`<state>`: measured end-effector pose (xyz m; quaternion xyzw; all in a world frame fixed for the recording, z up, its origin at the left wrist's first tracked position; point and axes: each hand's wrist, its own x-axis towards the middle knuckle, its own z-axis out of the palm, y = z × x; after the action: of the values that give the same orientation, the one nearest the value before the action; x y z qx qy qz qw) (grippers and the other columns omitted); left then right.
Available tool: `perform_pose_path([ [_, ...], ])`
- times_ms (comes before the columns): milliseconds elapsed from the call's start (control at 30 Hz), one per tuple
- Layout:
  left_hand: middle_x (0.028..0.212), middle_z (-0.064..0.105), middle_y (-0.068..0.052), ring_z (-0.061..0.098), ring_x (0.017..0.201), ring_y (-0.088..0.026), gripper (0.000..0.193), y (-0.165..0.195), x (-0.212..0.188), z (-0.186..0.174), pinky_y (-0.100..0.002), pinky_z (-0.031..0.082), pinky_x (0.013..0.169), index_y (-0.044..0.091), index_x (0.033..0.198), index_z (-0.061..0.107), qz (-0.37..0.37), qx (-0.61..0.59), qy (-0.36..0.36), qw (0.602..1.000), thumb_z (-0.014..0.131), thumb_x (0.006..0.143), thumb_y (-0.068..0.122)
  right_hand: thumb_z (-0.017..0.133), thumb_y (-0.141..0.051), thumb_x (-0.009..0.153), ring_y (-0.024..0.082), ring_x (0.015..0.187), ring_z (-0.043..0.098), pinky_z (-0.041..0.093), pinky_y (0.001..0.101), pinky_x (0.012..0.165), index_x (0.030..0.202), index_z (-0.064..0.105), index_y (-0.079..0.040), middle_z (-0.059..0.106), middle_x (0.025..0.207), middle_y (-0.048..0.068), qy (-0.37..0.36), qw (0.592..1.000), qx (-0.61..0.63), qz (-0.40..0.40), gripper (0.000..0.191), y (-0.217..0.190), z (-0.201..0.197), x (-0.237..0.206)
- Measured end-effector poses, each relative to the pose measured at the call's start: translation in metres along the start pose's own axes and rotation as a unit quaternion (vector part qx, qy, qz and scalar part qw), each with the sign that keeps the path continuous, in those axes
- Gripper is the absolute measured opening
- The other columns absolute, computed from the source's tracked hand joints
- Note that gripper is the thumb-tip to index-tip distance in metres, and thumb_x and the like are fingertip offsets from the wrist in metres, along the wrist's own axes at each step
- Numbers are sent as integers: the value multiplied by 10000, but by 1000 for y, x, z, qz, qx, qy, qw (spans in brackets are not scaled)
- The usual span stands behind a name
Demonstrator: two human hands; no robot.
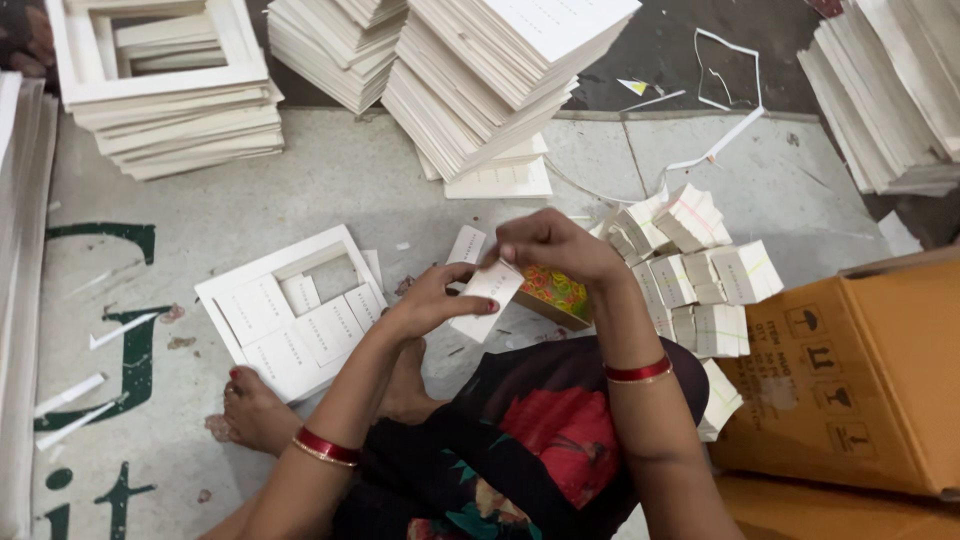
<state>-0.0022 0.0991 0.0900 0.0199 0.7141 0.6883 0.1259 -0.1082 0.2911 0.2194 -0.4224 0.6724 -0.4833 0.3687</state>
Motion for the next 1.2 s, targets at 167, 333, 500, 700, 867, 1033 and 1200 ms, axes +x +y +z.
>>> perform_pose_path([
  [167, 1129, 715, -170, 698, 997, -264, 730, -24, 11, -8, -414, 569, 846, -64, 1346, 628, -47, -168, 19, 985, 769, 771, 361, 660, -167, 971, 76, 695, 526, 429, 274, 624, 977, 740, 18, 612, 778, 9, -45, 979, -196, -39, 201, -16, 5, -3],
  [333, 1317, 635, -207, 643, 1207, -288, 818, -28, 4, -21, -422, 532, 1038, -105, 1443, 442, 103, -479, -11, 872, 768, 844, 346, 626, -243, 984, 145, 824, 574, 450, 308, 786, 937, 685, 54, 639, 849, 52, 37, 996, 10, -77, 306, -9, 4, 10],
  [500, 1415, 560, -156, 561, 1326, -300, 893, -27, -3, -22, -453, 461, 1146, -5, 1503, 403, 185, -580, 30, 793, 819, 821, 396, 602, -417, 1069, 155, 652, 487, 503, 401, 1030, 704, 510, -88, 428, 626, -6, 124, 959, 105, -230, 500, 23, 16, 24],
  [700, 1415, 561, -195, 549, 1321, -384, 997, -41, -9, -23, -509, 441, 1116, 37, 1507, 387, 227, -680, 28, 697, 893, 742, 426, 471, -527, 1092, 82, 501, 250, 350, 270, 548, 722, 538, -69, 284, 589, -69, 108, 891, 429, -101, 592, 41, 5, 22],
  [867, 1444, 545, -172, 533, 1333, -331, 1043, -21, -29, -36, -472, 427, 1120, 32, 1540, 431, 238, -467, -7, 852, 946, 677, 308, 450, -506, 1099, 33, 486, 257, 280, 209, 482, 957, 644, 43, 345, 618, -75, 31, 854, 518, 32, 599, 33, -5, 20],
  [1033, 1370, 590, -112, 608, 1298, -259, 927, 36, -42, -32, -379, 475, 1109, 64, 1438, 606, 238, 94, -42, 966, 923, 590, 266, 490, -424, 1110, 12, 521, 288, 266, 167, 478, 1287, 588, 146, 389, 668, -71, 13, 904, 426, 20, 605, 20, -4, 8],
  [1200, 1308, 614, -72, 624, 1245, -200, 900, 52, -41, -9, -351, 509, 1076, 96, 1430, 589, 168, 97, -15, 981, 905, 607, 281, 566, -271, 1016, 87, 602, 421, 305, 212, 493, 1264, 524, 69, 447, 651, -16, 70, 948, 312, 6, 423, 18, -8, -1],
])
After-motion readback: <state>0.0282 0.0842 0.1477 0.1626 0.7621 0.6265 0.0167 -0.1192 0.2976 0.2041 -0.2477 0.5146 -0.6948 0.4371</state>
